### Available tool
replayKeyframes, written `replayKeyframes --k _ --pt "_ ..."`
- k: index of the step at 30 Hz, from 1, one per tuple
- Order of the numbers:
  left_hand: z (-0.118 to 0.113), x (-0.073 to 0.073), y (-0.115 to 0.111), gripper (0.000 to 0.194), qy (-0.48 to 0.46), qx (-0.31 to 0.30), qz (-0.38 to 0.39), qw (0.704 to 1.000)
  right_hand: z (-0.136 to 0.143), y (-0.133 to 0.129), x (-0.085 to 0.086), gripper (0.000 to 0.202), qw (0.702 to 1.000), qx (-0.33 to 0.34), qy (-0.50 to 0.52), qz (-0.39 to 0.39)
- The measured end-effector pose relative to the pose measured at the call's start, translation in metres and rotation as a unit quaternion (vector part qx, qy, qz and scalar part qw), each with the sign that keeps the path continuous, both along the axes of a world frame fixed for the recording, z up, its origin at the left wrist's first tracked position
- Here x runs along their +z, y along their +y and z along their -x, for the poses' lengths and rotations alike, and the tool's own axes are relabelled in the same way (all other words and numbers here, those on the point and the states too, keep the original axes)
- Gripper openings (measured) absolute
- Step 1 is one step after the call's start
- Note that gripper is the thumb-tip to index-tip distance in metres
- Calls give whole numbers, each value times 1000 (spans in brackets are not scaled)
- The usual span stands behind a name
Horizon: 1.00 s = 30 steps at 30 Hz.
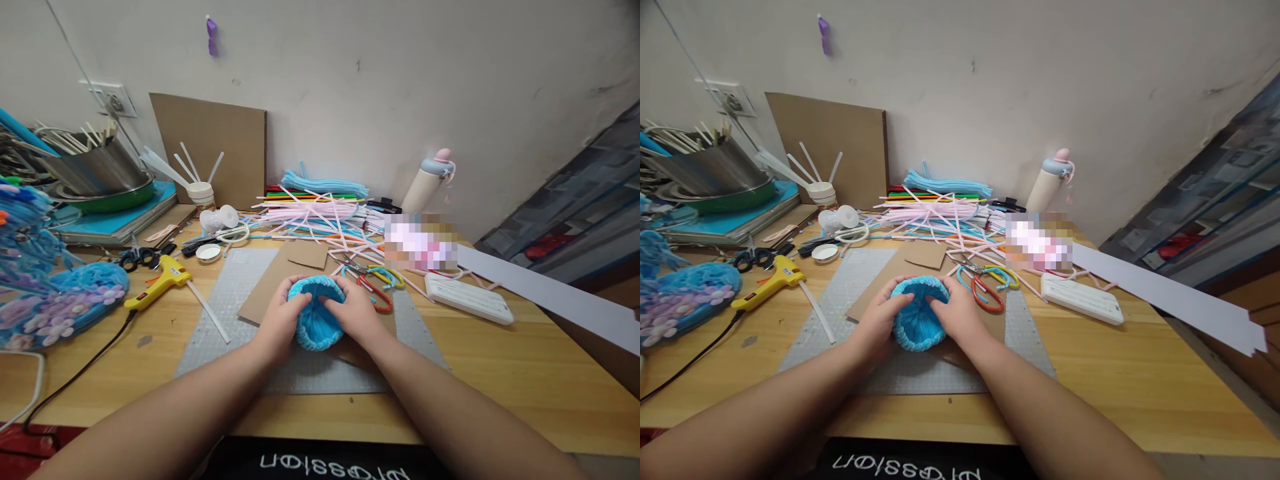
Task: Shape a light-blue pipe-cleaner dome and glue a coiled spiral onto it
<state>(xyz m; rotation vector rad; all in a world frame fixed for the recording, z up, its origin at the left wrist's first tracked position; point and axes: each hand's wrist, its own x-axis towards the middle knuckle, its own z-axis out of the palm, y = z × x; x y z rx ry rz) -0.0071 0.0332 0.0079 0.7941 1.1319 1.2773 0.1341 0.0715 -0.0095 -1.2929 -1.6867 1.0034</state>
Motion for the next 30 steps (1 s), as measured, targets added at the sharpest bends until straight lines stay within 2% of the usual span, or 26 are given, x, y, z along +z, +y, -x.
replayKeyframes --k 3,9,13,17,25,26,28,30 --pt "0 1 -1 42 9 -5 9 1000 -3 2 -1 25 1000 22 -18 11" --pt "-1 1 0 42 6 -5 -11 1000 -4 9 -3 15 999 -5 -15 30" --pt "0 0 2 41 17 0 -8 1000 -1 8 -3 20 999 0 -12 31" --pt "2 -1 4 38 23 6 -1 1000 0 4 -2 28 999 -2 -32 -7" --pt "2 -3 4 37 18 10 5 1000 -1 7 -4 19 999 -17 -47 -8" --pt "3 -4 6 37 15 17 9 1000 0 7 -5 20 1000 -14 -28 -5" --pt "4 -7 10 36 1 44 14 999 2 5 -4 25 997 -8 78 20" --pt "7 -10 14 35 -33 83 10 996 6 2 -2 36 967 -6 241 78"
